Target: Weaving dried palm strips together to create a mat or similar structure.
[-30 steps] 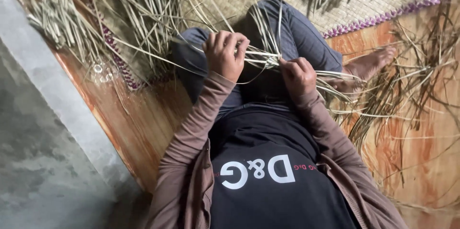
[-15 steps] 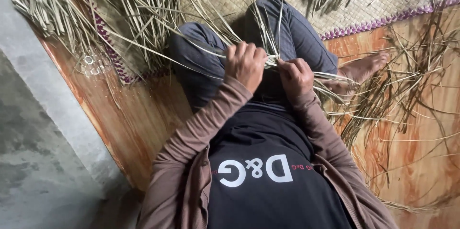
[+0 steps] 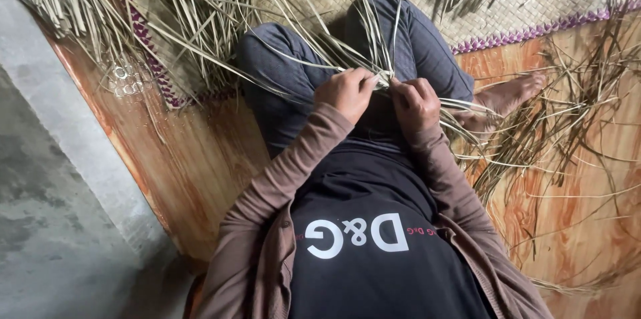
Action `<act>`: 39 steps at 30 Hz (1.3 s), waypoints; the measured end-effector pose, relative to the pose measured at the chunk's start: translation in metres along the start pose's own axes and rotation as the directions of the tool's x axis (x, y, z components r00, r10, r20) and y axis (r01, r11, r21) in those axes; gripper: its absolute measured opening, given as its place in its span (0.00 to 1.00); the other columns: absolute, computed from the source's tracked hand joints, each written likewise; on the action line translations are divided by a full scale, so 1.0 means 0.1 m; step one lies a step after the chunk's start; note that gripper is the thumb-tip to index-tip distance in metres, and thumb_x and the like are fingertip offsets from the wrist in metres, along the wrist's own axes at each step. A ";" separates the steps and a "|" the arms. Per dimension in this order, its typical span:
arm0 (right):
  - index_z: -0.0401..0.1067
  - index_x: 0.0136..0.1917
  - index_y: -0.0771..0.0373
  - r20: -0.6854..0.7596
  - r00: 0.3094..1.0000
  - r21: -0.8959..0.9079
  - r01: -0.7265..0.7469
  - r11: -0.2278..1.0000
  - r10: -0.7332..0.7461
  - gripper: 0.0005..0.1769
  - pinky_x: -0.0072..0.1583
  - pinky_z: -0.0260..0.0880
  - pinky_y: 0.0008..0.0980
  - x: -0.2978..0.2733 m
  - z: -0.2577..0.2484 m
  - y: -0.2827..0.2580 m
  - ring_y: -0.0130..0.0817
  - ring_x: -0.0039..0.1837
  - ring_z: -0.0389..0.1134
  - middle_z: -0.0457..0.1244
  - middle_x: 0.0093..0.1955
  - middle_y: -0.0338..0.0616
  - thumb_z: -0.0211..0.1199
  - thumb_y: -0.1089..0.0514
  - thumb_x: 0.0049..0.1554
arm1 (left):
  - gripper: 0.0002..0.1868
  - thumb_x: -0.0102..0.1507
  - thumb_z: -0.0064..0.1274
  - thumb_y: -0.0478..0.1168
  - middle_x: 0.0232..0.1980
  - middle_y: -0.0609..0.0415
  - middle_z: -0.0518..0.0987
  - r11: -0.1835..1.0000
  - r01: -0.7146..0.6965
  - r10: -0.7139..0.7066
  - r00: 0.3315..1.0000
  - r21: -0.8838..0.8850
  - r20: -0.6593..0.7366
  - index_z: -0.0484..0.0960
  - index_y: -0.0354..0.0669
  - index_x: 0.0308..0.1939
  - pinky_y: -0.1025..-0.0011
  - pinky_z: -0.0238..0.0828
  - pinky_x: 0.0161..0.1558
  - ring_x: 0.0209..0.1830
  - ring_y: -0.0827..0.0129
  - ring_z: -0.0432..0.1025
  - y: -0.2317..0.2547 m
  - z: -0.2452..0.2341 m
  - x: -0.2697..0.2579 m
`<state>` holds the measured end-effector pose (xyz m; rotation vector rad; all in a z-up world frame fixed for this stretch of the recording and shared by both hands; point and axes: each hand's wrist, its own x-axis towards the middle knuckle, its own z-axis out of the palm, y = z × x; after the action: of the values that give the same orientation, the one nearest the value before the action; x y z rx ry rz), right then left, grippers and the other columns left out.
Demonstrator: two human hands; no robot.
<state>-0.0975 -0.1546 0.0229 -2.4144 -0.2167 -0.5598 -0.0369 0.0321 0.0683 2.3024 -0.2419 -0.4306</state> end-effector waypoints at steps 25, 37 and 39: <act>0.81 0.48 0.64 0.033 0.998 0.015 -0.049 0.999 0.048 0.05 0.42 0.73 0.40 0.01 -0.03 0.06 0.46 0.38 0.68 0.65 0.38 0.46 0.73 0.68 0.58 | 0.14 0.56 0.69 0.54 0.32 0.55 0.79 0.930 0.147 -0.170 0.985 -0.338 -0.040 0.89 0.52 0.36 0.67 0.79 0.40 0.36 0.60 0.80 -0.49 0.41 -0.01; 0.80 0.59 0.55 0.309 0.934 0.119 -0.226 0.967 0.181 0.12 0.51 0.65 0.43 0.27 -0.35 0.12 0.49 0.46 0.67 0.64 0.43 0.46 0.70 0.53 0.62 | 0.08 0.63 0.63 0.45 0.36 0.55 0.77 0.971 -0.183 0.143 0.960 -0.155 -0.243 0.83 0.47 0.33 0.66 0.80 0.40 0.39 0.55 0.80 -0.37 0.48 -0.01; 0.79 0.60 0.56 0.382 0.890 0.108 -0.310 0.944 0.249 0.14 0.50 0.69 0.44 0.43 -0.42 -0.06 0.52 0.44 0.70 0.66 0.40 0.49 0.71 0.59 0.60 | 0.08 0.63 0.62 0.44 0.37 0.55 0.77 0.970 -0.193 0.154 0.958 -0.145 -0.244 0.83 0.47 0.33 0.66 0.80 0.41 0.40 0.56 0.80 -0.38 0.52 -0.04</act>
<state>-0.0752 -0.1755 0.0745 -2.3105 -0.0614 0.0418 -0.0582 0.0248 0.0083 2.1213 -0.2791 -0.0874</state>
